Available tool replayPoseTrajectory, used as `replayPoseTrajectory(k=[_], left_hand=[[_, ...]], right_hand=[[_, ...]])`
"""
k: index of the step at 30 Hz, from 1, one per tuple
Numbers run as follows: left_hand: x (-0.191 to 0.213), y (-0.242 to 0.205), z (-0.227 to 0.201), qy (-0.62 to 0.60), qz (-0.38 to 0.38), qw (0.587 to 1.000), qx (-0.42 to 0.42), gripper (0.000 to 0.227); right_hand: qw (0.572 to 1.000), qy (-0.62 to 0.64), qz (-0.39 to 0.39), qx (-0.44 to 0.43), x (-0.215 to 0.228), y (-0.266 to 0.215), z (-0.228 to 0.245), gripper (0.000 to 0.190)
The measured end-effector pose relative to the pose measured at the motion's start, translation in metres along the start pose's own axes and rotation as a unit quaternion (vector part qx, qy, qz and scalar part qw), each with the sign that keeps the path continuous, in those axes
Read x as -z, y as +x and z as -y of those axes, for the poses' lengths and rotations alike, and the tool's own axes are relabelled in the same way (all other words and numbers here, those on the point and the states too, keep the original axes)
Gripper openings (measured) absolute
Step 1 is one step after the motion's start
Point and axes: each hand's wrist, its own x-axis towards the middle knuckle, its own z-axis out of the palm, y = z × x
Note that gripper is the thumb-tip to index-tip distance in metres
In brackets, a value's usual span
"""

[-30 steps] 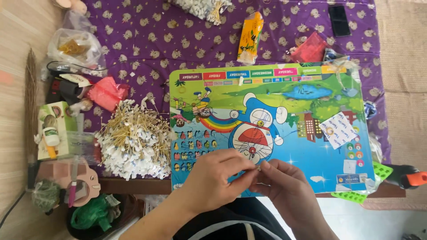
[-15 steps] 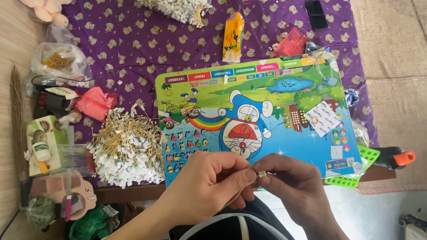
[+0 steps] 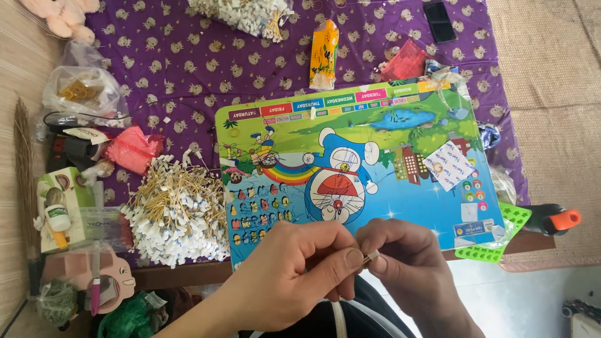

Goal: Assembling small white components onto a thin wire by hand

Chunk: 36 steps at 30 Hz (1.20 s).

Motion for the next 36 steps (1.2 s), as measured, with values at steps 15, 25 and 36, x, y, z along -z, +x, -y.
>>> replayPoseTrajectory(k=[15, 25, 36], left_hand=[[-0.006, 0.002, -0.004, -0.076, 0.015, 0.997, 0.011, 0.020], [-0.024, 0.011, 0.047, 0.092, -0.158, 0.982, -0.057, 0.016], [0.106, 0.039, 0.255, 0.299, -0.372, 0.871, 0.117, 0.016]], right_hand=[[0.989, 0.142, -0.024, -0.043, -0.006, -0.001, -0.003, 0.013], [0.992, -0.069, -0.094, -0.044, 0.014, -0.007, -0.018, 0.015], [0.884, -0.176, -0.282, -0.329, 0.033, 0.002, -0.023, 0.018]])
